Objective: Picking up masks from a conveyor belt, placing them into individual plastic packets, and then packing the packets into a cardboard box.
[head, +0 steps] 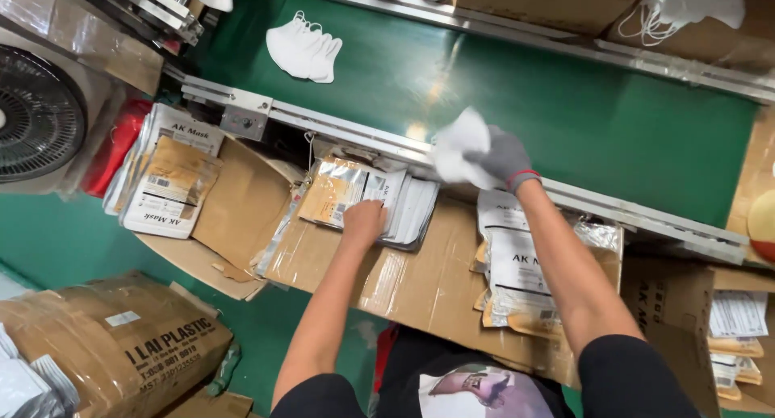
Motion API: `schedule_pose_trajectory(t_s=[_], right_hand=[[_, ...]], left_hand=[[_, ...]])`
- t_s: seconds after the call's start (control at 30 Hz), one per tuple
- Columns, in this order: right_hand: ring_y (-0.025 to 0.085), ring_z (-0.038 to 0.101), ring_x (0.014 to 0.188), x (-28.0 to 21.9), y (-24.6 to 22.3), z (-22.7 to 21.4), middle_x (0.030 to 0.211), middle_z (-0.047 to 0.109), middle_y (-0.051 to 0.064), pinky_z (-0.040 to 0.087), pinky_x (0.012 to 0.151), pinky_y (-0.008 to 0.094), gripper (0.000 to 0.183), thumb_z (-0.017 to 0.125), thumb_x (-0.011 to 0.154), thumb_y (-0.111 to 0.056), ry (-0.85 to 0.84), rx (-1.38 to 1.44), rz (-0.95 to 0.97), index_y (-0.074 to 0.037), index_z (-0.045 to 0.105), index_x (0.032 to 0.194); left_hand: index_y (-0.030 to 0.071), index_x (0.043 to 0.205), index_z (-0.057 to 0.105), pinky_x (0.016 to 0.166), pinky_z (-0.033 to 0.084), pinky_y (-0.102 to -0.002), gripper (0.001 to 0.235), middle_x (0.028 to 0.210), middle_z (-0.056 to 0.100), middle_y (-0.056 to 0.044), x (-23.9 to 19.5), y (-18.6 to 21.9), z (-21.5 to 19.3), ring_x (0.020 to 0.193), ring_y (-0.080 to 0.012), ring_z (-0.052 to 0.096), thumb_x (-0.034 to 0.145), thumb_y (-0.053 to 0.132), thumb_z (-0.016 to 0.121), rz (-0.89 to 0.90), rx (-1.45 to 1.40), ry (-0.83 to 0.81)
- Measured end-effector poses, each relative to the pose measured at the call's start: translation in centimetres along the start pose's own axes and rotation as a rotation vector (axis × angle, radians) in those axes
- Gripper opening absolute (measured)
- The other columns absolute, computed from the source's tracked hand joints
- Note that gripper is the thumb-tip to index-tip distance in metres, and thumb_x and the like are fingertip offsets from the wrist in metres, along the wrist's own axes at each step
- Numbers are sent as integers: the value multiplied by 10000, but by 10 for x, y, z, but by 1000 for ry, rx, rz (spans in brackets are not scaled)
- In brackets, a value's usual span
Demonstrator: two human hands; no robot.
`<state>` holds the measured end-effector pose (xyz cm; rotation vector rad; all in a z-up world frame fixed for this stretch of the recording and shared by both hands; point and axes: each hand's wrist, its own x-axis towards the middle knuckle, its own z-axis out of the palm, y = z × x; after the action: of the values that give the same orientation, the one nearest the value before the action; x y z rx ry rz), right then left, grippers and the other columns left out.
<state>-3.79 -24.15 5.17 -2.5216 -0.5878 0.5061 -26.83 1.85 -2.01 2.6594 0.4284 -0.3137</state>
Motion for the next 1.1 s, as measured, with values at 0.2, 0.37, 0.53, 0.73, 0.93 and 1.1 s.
schedule_pose_trajectory(t_s=[0.2, 0.37, 0.53, 0.73, 0.93, 1.1], right_hand=[[220, 695, 1034, -51, -16, 13, 1193, 700, 129, 578, 895, 367, 641, 802, 766, -121, -52, 980, 77, 10, 553, 1342], [260, 717, 1004, -62, -24, 67, 1185, 705, 150, 593, 871, 391, 550, 768, 809, -128, -155, 1359, 257, 37, 598, 1305], [189, 764, 961, -82, -63, 113, 1145, 744, 52, 618, 855, 378, 490, 743, 785, -129, -515, 1803, 539, -62, 629, 1258], [340, 749, 860, -96, -40, 93, 969, 784, 232, 588, 814, 430, 382, 747, 864, -340, -75, 298, 5, -9, 788, 1048], [462, 668, 786, -121, -52, 88, 968, 685, 324, 538, 694, 511, 663, 722, 930, -413, 337, 136, -140, 82, 590, 1351], [302, 695, 864, -116, -40, 62, 997, 747, 174, 558, 709, 402, 296, 675, 1025, -196, 322, 1273, 38, 77, 716, 1133]], left_hand=[[65, 988, 805, 855, 588, -428, 271, 1040, 742, -192, 60, 25, 24, 1014, -345, 727, 759, 181, 719, -248, 148, -172], [19, 1017, 752, 896, 539, -483, 246, 1065, 730, -224, 8, 18, 44, 1025, -402, 687, 848, 180, 671, -328, -262, 259], [-58, 1218, 615, 921, 491, -502, 396, 1127, 657, -259, -14, 36, 77, 1072, -455, 620, 827, -7, 580, -95, -645, 736], [34, 922, 669, 797, 514, -486, 58, 896, 663, -176, -49, 86, -1, 874, -404, 648, 939, 88, 678, -145, -588, 832], [-3, 1025, 605, 812, 487, -516, 87, 1020, 602, -218, -36, 120, -15, 939, -428, 601, 973, 67, 603, 333, -490, 649], [57, 1129, 653, 852, 534, -426, 194, 1001, 635, -147, -69, 163, -98, 961, -354, 645, 973, 173, 666, 718, -400, 643]])
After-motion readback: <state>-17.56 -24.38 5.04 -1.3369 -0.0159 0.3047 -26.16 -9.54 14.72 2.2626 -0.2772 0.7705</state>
